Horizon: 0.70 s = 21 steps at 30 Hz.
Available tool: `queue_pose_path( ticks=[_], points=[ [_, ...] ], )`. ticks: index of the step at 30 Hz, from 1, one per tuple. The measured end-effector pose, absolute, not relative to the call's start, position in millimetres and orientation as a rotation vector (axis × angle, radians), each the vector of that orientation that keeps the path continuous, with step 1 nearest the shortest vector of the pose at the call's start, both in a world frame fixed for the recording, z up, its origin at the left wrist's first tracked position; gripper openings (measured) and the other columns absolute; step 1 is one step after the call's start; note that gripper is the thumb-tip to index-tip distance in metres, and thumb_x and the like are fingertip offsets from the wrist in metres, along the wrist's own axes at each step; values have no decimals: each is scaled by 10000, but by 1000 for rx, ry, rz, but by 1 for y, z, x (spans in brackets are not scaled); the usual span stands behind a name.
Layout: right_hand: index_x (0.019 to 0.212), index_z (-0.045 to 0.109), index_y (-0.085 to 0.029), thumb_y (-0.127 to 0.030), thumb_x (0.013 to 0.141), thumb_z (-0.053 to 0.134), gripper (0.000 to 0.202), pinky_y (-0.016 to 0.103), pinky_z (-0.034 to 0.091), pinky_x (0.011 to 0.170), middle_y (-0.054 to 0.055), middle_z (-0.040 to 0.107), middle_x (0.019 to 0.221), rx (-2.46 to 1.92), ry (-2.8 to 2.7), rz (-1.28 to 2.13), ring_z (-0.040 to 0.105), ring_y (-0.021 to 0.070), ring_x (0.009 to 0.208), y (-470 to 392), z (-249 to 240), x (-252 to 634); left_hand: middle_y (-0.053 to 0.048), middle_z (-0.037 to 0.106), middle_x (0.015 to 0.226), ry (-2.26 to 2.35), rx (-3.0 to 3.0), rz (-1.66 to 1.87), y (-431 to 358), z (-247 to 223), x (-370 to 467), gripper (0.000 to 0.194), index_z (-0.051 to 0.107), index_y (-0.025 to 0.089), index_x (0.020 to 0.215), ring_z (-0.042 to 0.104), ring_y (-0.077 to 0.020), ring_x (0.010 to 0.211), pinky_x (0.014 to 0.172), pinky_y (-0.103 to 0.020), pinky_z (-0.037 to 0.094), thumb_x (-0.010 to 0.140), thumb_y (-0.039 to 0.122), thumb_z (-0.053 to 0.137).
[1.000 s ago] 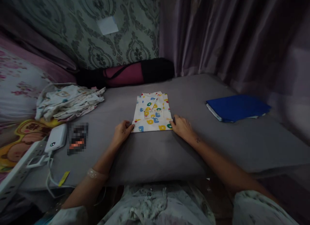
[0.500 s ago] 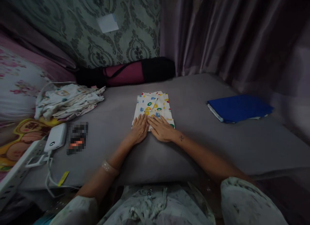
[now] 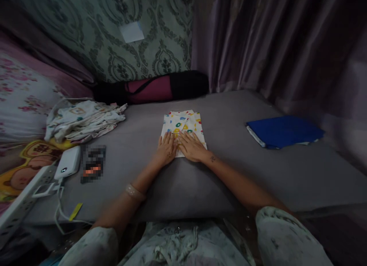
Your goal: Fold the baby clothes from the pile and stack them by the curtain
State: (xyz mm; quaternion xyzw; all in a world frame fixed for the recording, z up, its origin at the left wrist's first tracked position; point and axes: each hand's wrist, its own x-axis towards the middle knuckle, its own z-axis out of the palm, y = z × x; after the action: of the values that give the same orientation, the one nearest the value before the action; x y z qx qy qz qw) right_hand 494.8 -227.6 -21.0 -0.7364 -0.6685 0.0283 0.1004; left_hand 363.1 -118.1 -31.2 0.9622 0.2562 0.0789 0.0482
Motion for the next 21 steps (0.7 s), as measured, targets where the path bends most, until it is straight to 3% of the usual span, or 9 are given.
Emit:
queue_pose_path(
  ticks=[6, 12, 21],
  points=[
    [1492, 321, -101, -339, 967, 213, 586, 503, 149, 1179, 123, 259, 1566, -2242, -1925, 6, 209, 263, 1450, -213, -38, 498, -191, 314, 1534, 855, 2944, 249, -119, -50, 375, 594, 351, 36, 1453, 261, -309, 1436, 1178, -498, 177, 980, 372, 228],
    [1485, 323, -64, -338, 967, 211, 597, 500, 139, 1183, 136, 264, 1563, -2237, -1928, -1, 205, 263, 1452, -216, -37, 499, -183, 318, 1535, 843, 2953, 250, -115, -49, 372, 589, 350, 55, 1458, 255, -302, 1440, 1176, -507, 178, 980, 381, 245],
    [1490, 320, -103, -372, 971, 209, 595, 525, 147, 1173, 120, 250, 1573, -2345, -1777, 56, 184, 260, 1458, -220, -41, 525, -207, 317, 1529, 855, 2896, 203, -95, -47, 364, 634, 345, 46, 1454, 253, -311, 1440, 1169, -511, 195, 983, 457, 233]
  ],
)
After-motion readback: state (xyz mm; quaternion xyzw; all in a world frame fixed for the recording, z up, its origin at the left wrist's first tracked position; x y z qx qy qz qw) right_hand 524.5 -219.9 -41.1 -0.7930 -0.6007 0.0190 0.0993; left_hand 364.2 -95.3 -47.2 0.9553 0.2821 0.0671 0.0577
